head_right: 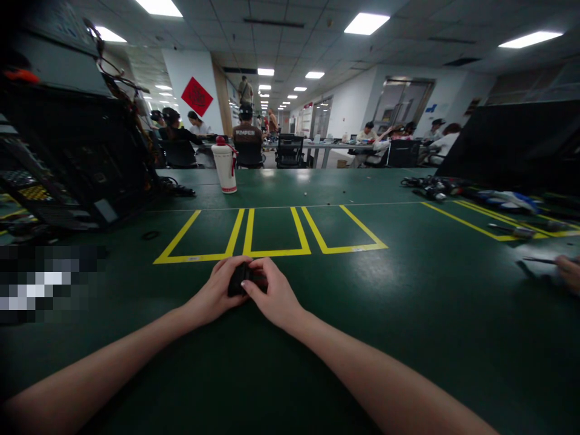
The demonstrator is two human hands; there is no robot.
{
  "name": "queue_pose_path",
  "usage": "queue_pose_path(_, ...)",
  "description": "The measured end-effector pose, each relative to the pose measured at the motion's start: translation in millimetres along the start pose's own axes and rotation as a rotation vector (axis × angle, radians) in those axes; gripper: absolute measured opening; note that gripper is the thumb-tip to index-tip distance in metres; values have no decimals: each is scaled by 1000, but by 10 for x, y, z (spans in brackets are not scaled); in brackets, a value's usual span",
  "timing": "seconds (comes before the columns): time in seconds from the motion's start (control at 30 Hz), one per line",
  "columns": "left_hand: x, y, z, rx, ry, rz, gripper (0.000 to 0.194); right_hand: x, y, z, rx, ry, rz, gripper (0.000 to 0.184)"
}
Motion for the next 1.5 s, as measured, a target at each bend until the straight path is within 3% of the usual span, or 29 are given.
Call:
queue_pose_path(0.13,-3,2,-10,0,4,8,51,6,2,8,-47,1,-8,29)
queue_pose_path(0.57,0,-23,27,6,-12,-14,53,-8,1,-48,-37,41,-10,15)
queue_pose_path(0.8,-9,-22,-4,-9,3,-14,53,7,6,34,-40,-5,5,30)
queue_pose_path(1.03,-13,-8,-25,-6,8,0,54,-3,-23,0,-78,28,-25,25)
queue_pose_path(1.27,-8,-8,-5,3,-19,7,54,-9,32,-84,-93,73,34,20)
queue_pose_path(1.5,-4,-20,-49,8,-15,25,54,4,18,-12,-82,32,26,30)
Point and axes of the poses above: each hand's wrist, its own x-axis towards the middle knuckle, its own y-axis out of the back of the hand, z = x × y, the point moved 9 cm from there along x, towards the middle knuckle, and after that the axes turned 11 degrees about -x, right-handed, at the moved point
